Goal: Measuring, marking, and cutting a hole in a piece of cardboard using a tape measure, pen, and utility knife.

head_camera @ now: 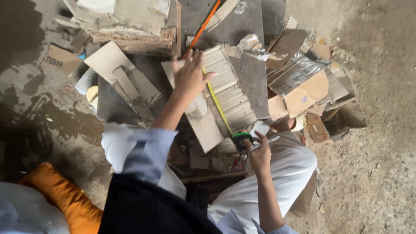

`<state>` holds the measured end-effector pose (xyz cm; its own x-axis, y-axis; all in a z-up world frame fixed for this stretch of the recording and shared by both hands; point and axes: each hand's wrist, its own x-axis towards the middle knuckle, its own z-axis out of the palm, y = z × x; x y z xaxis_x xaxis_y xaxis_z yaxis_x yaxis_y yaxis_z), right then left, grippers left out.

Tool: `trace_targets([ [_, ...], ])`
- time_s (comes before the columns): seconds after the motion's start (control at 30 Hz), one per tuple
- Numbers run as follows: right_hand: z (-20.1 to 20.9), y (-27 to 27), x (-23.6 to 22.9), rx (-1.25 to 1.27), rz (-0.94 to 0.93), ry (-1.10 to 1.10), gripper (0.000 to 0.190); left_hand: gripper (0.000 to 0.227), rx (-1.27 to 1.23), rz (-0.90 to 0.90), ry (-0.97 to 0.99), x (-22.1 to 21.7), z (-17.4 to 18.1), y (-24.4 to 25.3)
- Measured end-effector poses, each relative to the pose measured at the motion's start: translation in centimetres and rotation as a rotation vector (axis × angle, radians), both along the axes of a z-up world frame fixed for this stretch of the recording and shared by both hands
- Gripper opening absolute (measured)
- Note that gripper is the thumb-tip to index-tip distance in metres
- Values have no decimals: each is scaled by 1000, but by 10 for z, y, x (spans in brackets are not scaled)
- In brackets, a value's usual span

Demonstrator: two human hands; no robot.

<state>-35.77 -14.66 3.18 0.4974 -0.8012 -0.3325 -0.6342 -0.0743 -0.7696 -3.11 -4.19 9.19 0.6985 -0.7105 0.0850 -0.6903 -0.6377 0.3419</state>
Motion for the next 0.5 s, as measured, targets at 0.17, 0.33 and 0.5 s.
trace_targets([
  [0.17,12,-2,-8,86,-32,-196,45,50,-188,1,-334,0,-6,84],
  [0.33,50,10,-10,117,-103,-367,45,76,-59,-300,-460,-9,-30,125],
  [0.5,77,16,-24,15,-139,-416,47,21,-158,-362,-798,-7,-57,131],
])
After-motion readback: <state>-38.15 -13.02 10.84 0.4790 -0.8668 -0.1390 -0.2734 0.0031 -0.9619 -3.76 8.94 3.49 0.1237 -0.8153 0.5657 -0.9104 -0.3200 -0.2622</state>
